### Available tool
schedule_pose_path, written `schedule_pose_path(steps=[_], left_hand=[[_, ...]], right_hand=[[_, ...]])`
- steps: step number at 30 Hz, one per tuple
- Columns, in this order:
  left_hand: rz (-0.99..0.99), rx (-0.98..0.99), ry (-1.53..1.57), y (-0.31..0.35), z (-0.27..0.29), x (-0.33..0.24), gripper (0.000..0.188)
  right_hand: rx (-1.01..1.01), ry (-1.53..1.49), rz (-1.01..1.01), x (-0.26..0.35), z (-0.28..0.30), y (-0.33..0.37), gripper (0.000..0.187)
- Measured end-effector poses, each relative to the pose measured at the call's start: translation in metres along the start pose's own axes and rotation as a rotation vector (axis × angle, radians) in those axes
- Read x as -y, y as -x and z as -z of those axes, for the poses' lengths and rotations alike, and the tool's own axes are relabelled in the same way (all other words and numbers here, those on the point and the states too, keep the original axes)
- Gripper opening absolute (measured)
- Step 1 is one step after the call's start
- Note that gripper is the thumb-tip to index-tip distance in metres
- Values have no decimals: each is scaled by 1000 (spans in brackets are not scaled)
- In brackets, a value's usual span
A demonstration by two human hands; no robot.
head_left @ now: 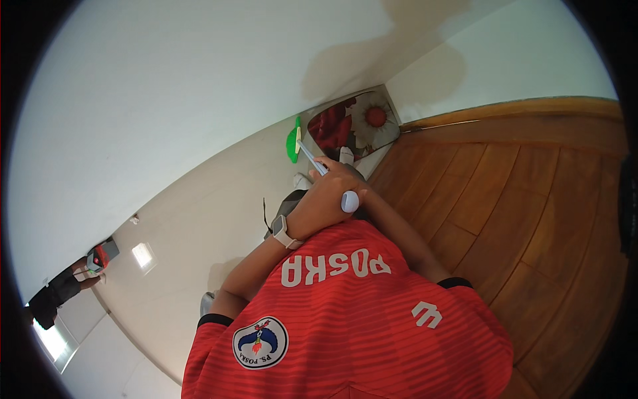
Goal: Assembling a green squeegee broom by attaching the handle pieces.
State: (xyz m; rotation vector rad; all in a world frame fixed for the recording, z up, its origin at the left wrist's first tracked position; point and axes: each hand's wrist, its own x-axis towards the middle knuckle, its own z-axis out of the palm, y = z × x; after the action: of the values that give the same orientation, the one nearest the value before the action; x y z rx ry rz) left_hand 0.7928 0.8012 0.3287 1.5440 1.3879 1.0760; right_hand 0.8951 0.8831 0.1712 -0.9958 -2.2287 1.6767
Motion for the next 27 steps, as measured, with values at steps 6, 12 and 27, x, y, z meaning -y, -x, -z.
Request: schedule_pose_path(steps=[6, 12, 27], left_hand=[[-43, -9, -14, -1, 4, 2, 28], [-3, -2, -17, -7, 13, -3, 30], [-30, 11, -12, -11, 26, -6, 34]], right_hand=[[116, -177, -16, -19, 0, -4, 48], [212, -206, 108, -52, 12, 0, 61], [103, -49, 208, -53, 4, 4, 57]])
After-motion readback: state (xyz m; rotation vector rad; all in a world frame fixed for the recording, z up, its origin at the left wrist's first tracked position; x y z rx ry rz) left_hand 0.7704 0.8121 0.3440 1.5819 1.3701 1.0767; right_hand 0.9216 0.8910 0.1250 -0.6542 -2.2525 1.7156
